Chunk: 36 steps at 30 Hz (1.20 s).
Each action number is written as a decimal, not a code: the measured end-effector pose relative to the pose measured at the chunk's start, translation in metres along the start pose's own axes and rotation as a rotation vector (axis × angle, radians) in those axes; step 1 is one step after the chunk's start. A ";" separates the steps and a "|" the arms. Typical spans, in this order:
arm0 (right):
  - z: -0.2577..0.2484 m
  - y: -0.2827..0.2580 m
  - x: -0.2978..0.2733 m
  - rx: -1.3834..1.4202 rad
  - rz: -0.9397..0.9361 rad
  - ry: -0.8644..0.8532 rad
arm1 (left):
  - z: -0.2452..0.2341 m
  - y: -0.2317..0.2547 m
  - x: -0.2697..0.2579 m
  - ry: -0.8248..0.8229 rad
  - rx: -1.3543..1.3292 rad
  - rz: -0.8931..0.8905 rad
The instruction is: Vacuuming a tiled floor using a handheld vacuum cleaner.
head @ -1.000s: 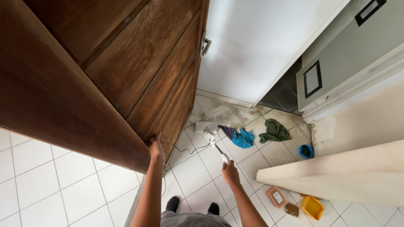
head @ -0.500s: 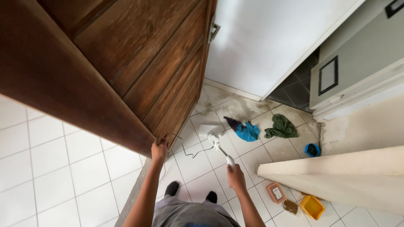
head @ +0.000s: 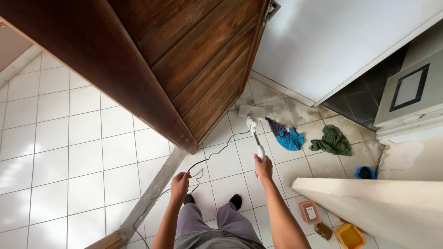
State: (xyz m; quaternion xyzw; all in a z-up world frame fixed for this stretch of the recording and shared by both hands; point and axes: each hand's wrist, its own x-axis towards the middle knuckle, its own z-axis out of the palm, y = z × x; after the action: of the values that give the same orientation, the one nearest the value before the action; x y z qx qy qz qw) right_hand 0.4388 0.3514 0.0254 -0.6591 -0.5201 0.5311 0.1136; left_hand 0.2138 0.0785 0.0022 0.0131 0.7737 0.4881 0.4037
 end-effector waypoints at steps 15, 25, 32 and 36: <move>0.020 0.127 -0.199 0.051 -0.024 -0.069 | -0.092 -0.036 -0.102 -0.309 -0.192 0.027; 0.010 0.254 -0.378 0.119 0.060 0.017 | -0.181 -0.108 -0.145 -0.345 -0.186 0.032; -0.007 0.245 -0.464 0.244 0.107 -0.021 | -0.199 -0.134 -0.170 -0.423 -0.216 -0.092; -0.008 0.237 -0.469 0.223 0.076 0.016 | -0.198 -0.160 -0.169 -0.458 -0.241 -0.118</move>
State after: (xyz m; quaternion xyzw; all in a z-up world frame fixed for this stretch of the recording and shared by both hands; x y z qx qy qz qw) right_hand 0.6289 -0.1264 0.1358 -0.6658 -0.4315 0.5843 0.1704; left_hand 0.2610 -0.2223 0.0222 0.0299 0.5981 0.5365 0.5946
